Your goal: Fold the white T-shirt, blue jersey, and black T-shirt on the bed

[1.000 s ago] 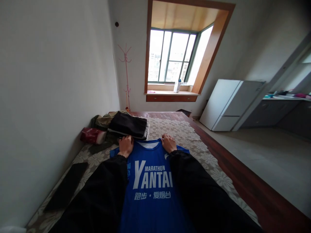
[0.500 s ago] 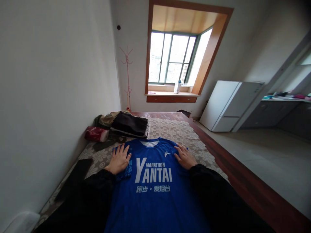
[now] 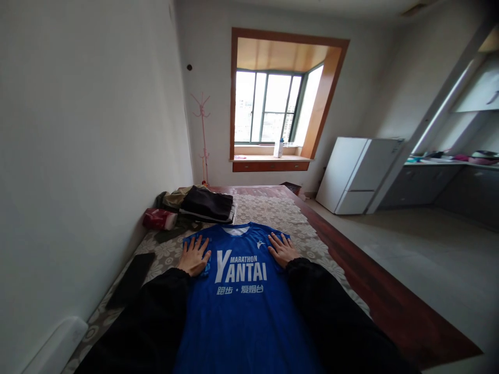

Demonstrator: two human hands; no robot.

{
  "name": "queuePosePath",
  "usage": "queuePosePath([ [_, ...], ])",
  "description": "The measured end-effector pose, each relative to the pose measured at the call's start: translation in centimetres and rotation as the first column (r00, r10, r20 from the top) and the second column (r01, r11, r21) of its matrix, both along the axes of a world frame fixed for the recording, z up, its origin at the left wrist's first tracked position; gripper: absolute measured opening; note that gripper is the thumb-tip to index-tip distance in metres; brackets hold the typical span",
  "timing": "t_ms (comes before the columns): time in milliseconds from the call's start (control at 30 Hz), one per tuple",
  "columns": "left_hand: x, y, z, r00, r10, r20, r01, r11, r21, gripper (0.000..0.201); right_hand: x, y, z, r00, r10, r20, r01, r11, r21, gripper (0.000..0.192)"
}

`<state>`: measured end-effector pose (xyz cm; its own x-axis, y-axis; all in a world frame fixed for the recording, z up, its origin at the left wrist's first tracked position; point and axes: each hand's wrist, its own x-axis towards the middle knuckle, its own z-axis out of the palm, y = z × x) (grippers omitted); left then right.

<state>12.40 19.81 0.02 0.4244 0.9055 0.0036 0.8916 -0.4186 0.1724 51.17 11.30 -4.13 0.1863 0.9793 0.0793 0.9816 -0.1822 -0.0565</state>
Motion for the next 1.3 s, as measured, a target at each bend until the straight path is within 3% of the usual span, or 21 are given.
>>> queuePosePath([
  [367, -0.2, -1.3, 0.8, 0.999, -0.043, 0.024, 0.041, 0.995, 0.091, 0.060, 0.7, -0.2, 0.5, 0.996, 0.091, 0.007, -0.091, 0.994, 0.060, 0.056],
  [600, 0.1, -2.2, -0.3, 0.995, -0.099, -0.002, 0.099, 0.993, 0.060, 0.062, 0.4, -0.8, -0.6, 0.983, 0.181, -0.026, -0.182, 0.983, -0.030, 0.059],
  [900, 0.6, -2.8, 0.1, 0.988, -0.154, -0.008, 0.154, 0.987, 0.051, 0.064, -1.1, -1.1, 1.0, 0.968, 0.246, -0.052, -0.249, 0.966, -0.064, 0.060],
  [1100, 0.2, -2.7, 1.3, 0.996, -0.085, 0.005, 0.085, 0.996, 0.012, 0.067, -1.6, -1.1, 0.9, 0.991, 0.126, -0.045, -0.128, 0.990, -0.060, 0.059],
  [1300, 0.3, -2.4, 0.7, 0.998, -0.030, 0.054, 0.028, 0.999, 0.027, 0.070, -1.7, -0.6, 0.1, 0.994, 0.088, -0.067, -0.090, 0.996, -0.021, 0.059],
])
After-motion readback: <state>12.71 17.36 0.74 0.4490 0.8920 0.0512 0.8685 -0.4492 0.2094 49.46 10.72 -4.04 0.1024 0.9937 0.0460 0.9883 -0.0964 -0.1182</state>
